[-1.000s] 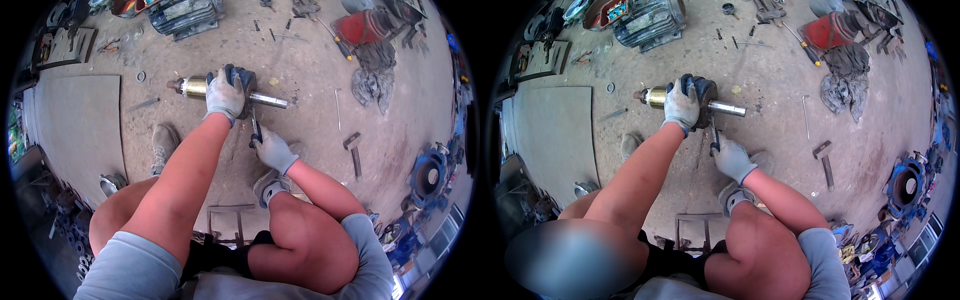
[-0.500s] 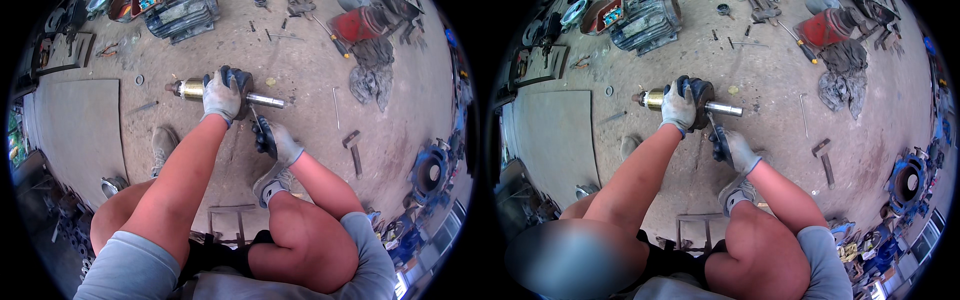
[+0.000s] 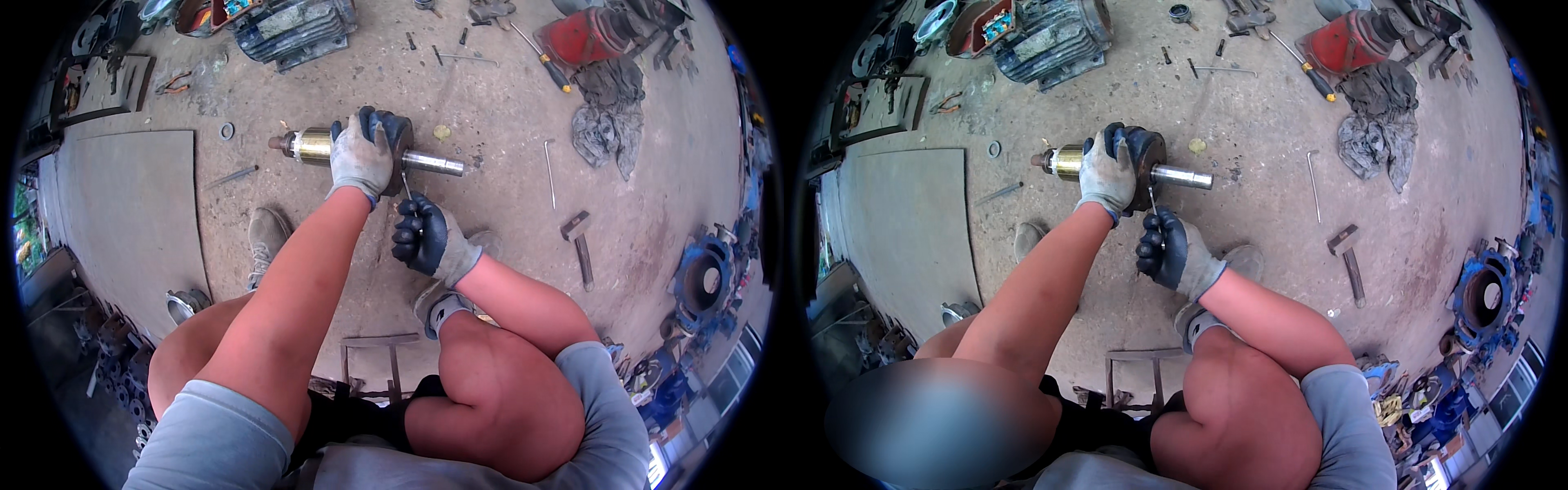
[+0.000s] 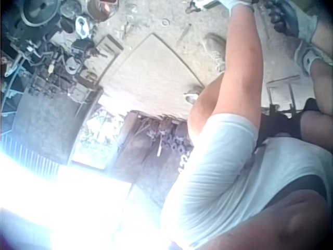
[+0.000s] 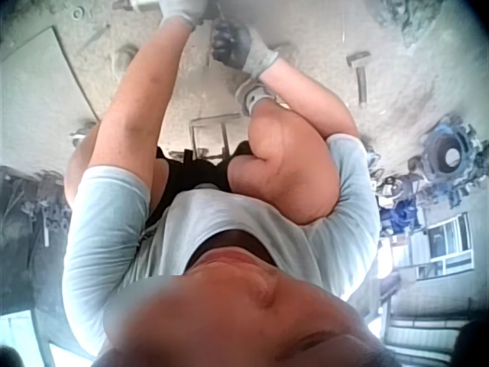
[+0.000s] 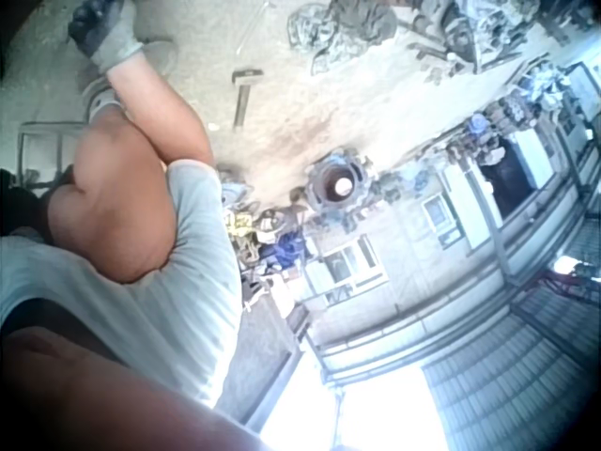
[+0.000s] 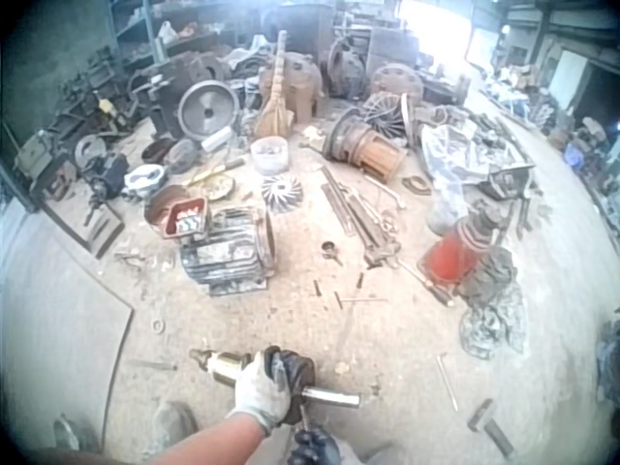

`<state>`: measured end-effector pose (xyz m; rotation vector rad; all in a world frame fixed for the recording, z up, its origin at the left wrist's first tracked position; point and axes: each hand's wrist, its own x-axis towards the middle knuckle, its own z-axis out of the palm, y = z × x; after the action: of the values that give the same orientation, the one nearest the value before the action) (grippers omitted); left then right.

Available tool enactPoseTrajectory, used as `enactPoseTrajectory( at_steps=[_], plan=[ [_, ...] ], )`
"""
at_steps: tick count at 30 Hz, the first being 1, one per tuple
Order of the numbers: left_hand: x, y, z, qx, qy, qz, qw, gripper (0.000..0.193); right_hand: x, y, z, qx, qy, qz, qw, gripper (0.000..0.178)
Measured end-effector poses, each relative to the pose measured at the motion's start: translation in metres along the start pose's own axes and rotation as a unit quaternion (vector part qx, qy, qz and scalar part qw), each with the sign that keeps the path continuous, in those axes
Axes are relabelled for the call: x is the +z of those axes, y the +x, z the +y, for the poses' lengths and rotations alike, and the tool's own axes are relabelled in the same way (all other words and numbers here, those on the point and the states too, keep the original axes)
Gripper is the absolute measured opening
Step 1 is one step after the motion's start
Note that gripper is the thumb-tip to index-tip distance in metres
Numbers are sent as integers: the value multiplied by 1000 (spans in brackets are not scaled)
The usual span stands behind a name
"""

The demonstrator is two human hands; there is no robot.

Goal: The person is cleaning a mechanical part, likely a motor or generator, using a rag and a small tool. They wipe the surface and scrape off debris while sitting on the floor in a workshop.

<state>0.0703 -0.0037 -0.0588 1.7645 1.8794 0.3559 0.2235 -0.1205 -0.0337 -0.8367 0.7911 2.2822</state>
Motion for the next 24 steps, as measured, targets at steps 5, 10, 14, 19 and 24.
enactPoseTrajectory(
  at_steps=[5,10,14,19,24],
  plan=[
    [-3,-2,4,4,-8,0,1000,46,2,7,4,3,-22,-3,1000,36],
    [-3,-1,6,-3,-13,0,1000,46,-27,17,-3,-109,-223,38,968,29],
    [-2,0,7,-2,-18,2,1000,46,-56,21,-33,-241,-518,107,814,24],
    [-4,-3,4,-5,-17,11,1000,45,-26,-4,-51,-440,-786,174,398,18],
    [-2,-2,2,10,-15,21,1000,37,13,-31,-56,-418,-881,182,127,21]
  ],
)
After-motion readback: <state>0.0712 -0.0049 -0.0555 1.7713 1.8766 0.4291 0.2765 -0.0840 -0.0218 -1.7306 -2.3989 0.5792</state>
